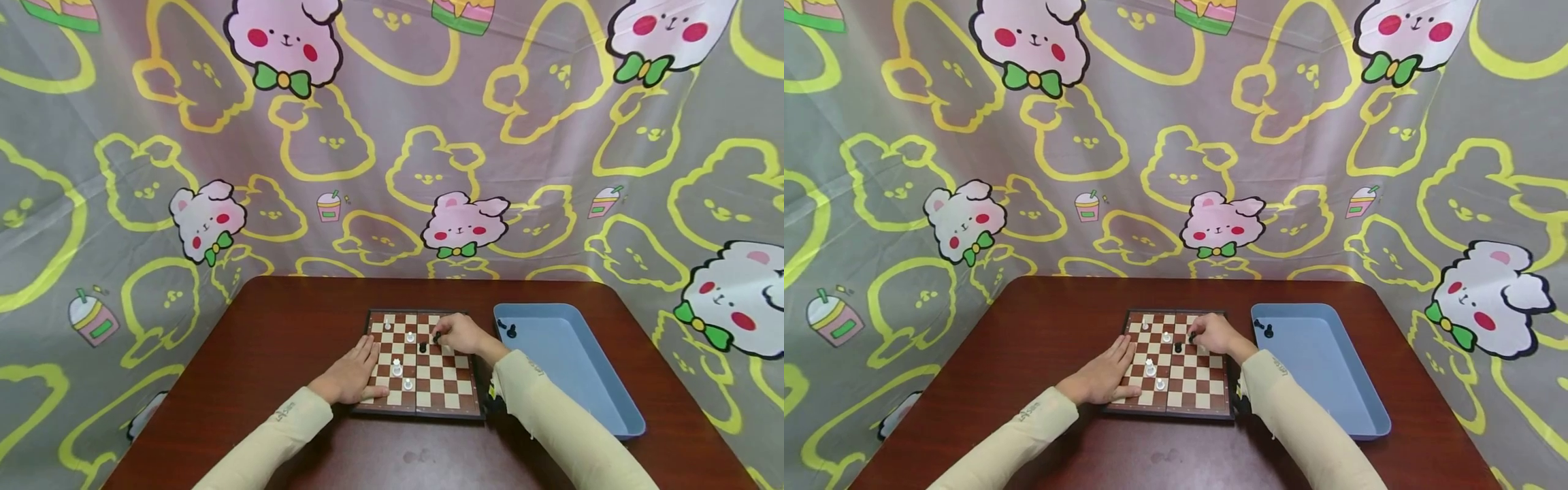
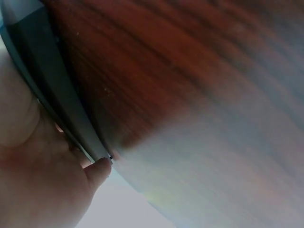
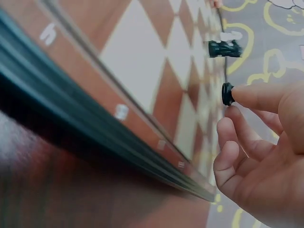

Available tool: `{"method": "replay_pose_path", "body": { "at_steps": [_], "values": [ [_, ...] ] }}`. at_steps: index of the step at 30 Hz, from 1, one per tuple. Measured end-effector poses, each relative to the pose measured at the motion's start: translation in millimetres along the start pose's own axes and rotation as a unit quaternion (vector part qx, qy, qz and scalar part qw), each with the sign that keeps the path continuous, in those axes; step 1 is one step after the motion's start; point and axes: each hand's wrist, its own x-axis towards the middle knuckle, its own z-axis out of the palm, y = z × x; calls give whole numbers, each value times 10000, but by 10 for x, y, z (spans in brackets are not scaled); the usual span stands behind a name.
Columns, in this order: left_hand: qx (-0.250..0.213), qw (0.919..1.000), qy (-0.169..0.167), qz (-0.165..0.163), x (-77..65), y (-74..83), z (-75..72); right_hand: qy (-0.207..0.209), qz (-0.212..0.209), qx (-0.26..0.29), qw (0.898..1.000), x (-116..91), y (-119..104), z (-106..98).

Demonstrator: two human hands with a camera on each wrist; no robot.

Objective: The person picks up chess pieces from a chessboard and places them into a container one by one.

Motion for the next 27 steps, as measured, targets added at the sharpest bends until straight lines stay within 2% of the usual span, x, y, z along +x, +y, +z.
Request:
{"method": "replay_pose_path", "body": {
  "at_steps": [13,18,27],
  "values": [
    [-133,9999,-1,-109,1,11,-28,-95,-239,-74,9996,-157,2,-382],
    [-120,9998,-62,-119,-1,0,11,-89,-74,93,9999,-257,53,-542],
    [-217,9997,-21,-142,6,-8,3,166,285,213,9992,-388,241,-885]
  ]
}}
